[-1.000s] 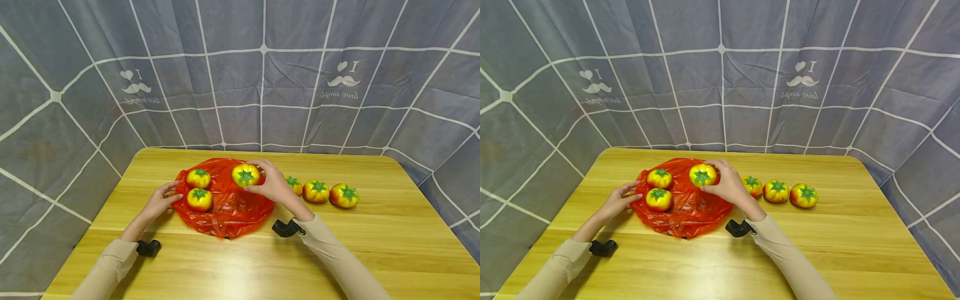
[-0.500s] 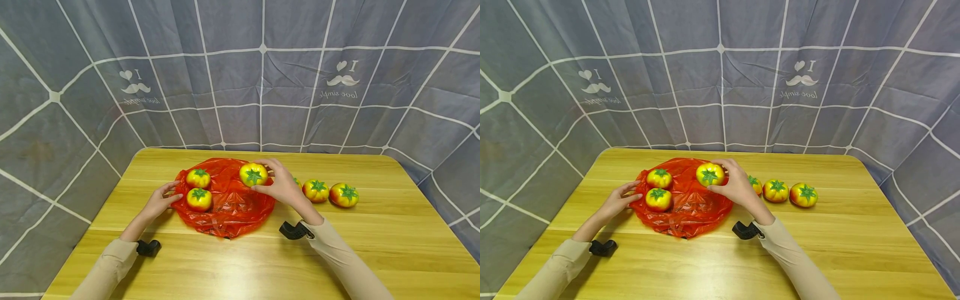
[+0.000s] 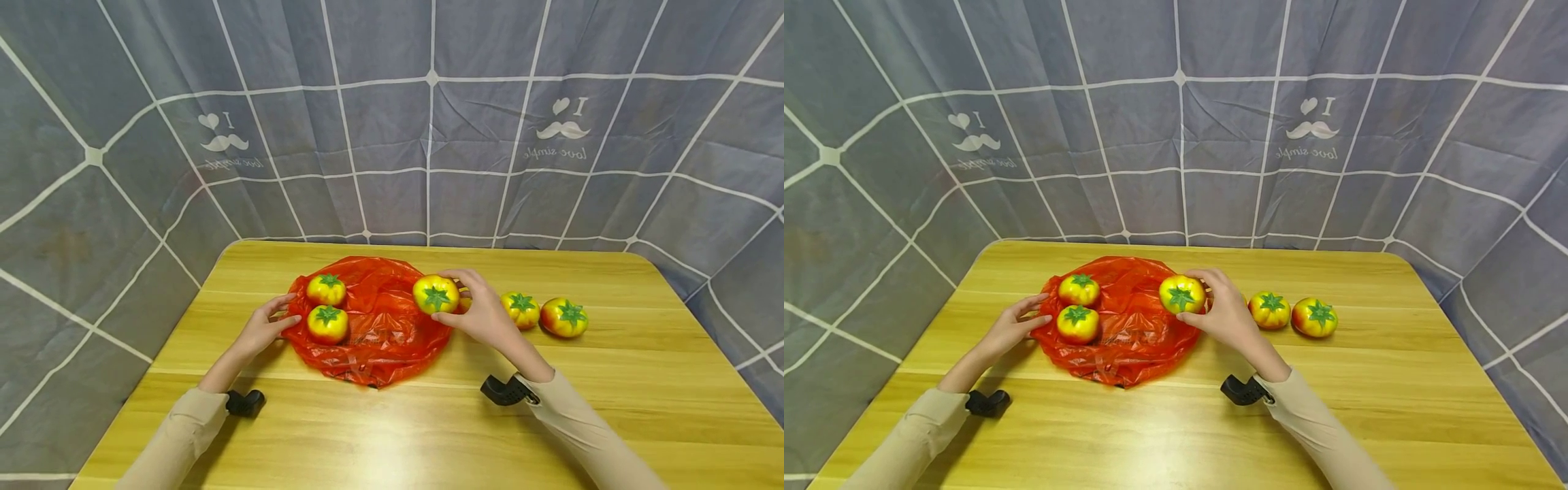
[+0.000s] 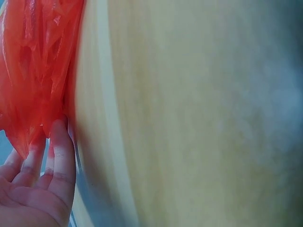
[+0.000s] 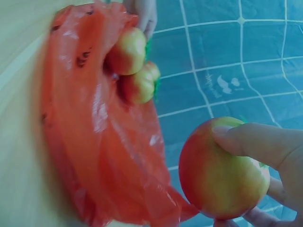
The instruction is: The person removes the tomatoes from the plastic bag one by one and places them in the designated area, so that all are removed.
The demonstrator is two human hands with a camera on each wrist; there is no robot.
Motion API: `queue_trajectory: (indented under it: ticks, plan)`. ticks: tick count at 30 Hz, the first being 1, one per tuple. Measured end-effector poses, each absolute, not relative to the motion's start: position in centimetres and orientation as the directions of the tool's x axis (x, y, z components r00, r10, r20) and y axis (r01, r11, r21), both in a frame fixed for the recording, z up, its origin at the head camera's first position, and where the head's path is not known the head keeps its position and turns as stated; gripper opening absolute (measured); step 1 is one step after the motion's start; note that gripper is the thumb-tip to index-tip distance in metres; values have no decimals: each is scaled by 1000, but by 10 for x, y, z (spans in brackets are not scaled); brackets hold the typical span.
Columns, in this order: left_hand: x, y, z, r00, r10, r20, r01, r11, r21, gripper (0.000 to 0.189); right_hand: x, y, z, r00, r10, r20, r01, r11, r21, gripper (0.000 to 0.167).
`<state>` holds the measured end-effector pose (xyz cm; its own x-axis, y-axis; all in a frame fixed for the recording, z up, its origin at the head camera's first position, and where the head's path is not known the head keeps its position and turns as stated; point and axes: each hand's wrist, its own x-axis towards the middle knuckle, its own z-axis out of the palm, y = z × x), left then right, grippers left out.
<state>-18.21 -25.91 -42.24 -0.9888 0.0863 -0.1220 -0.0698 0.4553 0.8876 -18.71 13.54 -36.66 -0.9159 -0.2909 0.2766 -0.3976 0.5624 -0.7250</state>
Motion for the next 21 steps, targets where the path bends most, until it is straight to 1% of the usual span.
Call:
queue_trajectory:
  ticks: [14,21]
  plan:
    - [-182,-258,-422,-989,68,-131,-84,466,881,59,-176,169,-382,-922,-208,326,-385,570,-726,65]
    - [-183,-256,-421,-988,64,-139,-95,460,883,59,-171,181,-388,-931,-179,317,-361,561,-745,65]
